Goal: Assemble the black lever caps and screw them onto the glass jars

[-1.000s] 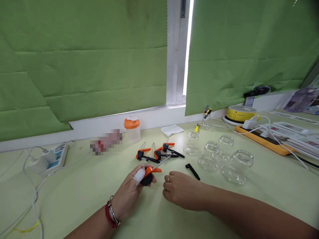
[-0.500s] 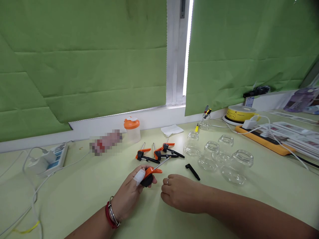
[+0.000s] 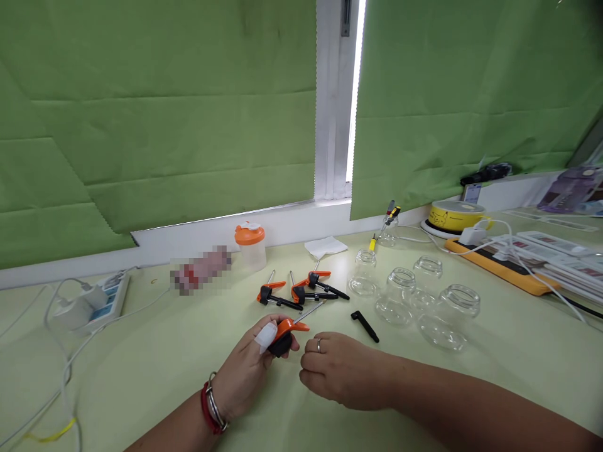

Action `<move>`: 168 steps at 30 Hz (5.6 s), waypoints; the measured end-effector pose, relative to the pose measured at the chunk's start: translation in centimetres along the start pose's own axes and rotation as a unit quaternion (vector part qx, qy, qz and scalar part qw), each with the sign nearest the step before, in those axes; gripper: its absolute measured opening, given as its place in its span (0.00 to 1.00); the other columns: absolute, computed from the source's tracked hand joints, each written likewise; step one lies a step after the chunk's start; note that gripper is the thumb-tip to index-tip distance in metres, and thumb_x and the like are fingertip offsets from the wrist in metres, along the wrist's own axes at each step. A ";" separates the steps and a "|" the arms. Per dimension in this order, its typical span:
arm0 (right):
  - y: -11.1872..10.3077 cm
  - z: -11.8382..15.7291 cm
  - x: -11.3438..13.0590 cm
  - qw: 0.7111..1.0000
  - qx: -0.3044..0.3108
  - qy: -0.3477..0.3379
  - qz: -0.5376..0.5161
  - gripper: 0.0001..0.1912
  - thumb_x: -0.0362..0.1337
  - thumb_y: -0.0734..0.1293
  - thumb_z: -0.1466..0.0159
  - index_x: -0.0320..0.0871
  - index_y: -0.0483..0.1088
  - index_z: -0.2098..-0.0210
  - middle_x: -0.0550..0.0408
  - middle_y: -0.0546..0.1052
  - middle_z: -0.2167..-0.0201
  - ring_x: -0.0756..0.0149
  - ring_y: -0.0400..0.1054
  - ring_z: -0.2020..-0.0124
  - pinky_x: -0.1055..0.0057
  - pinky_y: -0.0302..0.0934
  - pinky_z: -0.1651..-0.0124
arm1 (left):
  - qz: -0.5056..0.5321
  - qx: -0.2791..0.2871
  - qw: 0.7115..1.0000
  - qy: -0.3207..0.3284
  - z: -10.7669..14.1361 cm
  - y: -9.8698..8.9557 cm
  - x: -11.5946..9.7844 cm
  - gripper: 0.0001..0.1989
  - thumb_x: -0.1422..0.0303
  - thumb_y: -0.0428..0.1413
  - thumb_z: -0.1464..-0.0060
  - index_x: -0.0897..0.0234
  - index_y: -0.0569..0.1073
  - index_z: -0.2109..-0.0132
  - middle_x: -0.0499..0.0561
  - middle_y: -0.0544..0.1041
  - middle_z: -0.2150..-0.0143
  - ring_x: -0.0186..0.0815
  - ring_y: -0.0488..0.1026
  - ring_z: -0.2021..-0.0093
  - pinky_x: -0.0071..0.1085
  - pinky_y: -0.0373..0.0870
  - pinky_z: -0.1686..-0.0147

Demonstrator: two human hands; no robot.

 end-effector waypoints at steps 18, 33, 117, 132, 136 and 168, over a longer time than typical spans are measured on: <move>-4.5 0.6 -2.0 0.863 -0.354 0.182 -0.312 0.07 0.26 0.62 0.41 0.42 0.69 0.66 0.54 0.76 0.73 0.70 0.68 0.71 0.73 0.64 0.66 | 0.039 0.071 0.997 0.001 0.4 1.3 0.4 0.17 0.59 0.44 0.38 0.65 0.70 0.52 0.54 0.72 0.63 0.38 0.67 0.62 0.34 0.62 0.59; -3.9 0.8 -2.6 0.821 -0.351 0.239 -0.381 0.03 0.29 0.65 0.40 0.41 0.71 0.69 0.53 0.75 0.72 0.70 0.68 0.71 0.75 0.63 0.69 | 0.023 0.142 0.989 -0.021 1.0 2.4 0.7 0.21 0.58 0.43 0.38 0.67 0.71 0.49 0.58 0.76 0.63 0.41 0.71 0.61 0.35 0.63 0.61; -2.0 -0.2 -1.0 0.932 -0.220 0.164 -0.236 0.08 0.35 0.67 0.42 0.43 0.71 0.61 0.53 0.76 0.61 0.67 0.68 0.62 0.67 0.61 0.55 | 0.125 0.130 0.983 -0.020 0.5 2.3 0.9 0.13 0.64 0.47 0.38 0.65 0.73 0.55 0.53 0.72 0.62 0.35 0.68 0.62 0.34 0.63 0.58; -1.0 -0.3 -1.3 0.971 -0.094 0.165 -0.147 0.11 0.29 0.61 0.37 0.41 0.66 0.54 0.50 0.71 0.52 0.61 0.60 0.53 0.61 0.53 0.48 | 0.132 0.134 0.980 -0.070 0.5 2.4 0.5 0.17 0.68 0.59 0.47 0.60 0.70 0.50 0.50 0.72 0.60 0.34 0.69 0.60 0.35 0.62 0.51; -1.1 -0.4 -1.1 0.977 -0.079 0.140 -0.138 0.18 0.26 0.59 0.38 0.40 0.65 0.49 0.49 0.72 0.52 0.61 0.60 0.53 0.62 0.53 0.49 | 0.031 0.114 0.990 -0.082 0.6 2.5 0.3 0.20 0.73 0.63 0.54 0.61 0.70 0.52 0.48 0.72 0.62 0.33 0.68 0.62 0.32 0.64 0.56; 0.6 5.0 -7.4 0.862 0.238 0.431 -0.118 0.07 0.39 0.66 0.42 0.41 0.72 0.70 0.49 0.76 0.69 0.56 0.71 0.66 0.71 0.53 0.72 | 0.049 -0.072 0.996 -0.032 -0.6 -1.0 0.5 0.11 0.65 0.58 0.47 0.64 0.69 0.59 0.52 0.71 0.59 0.34 0.71 0.63 0.38 0.71 0.57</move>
Point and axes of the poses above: each hand's wrist, its own z-axis away from the middle knuckle, its own y-axis out of the palm, x = y × z, the point moved 4 cm from there along -z, towards the middle knuckle
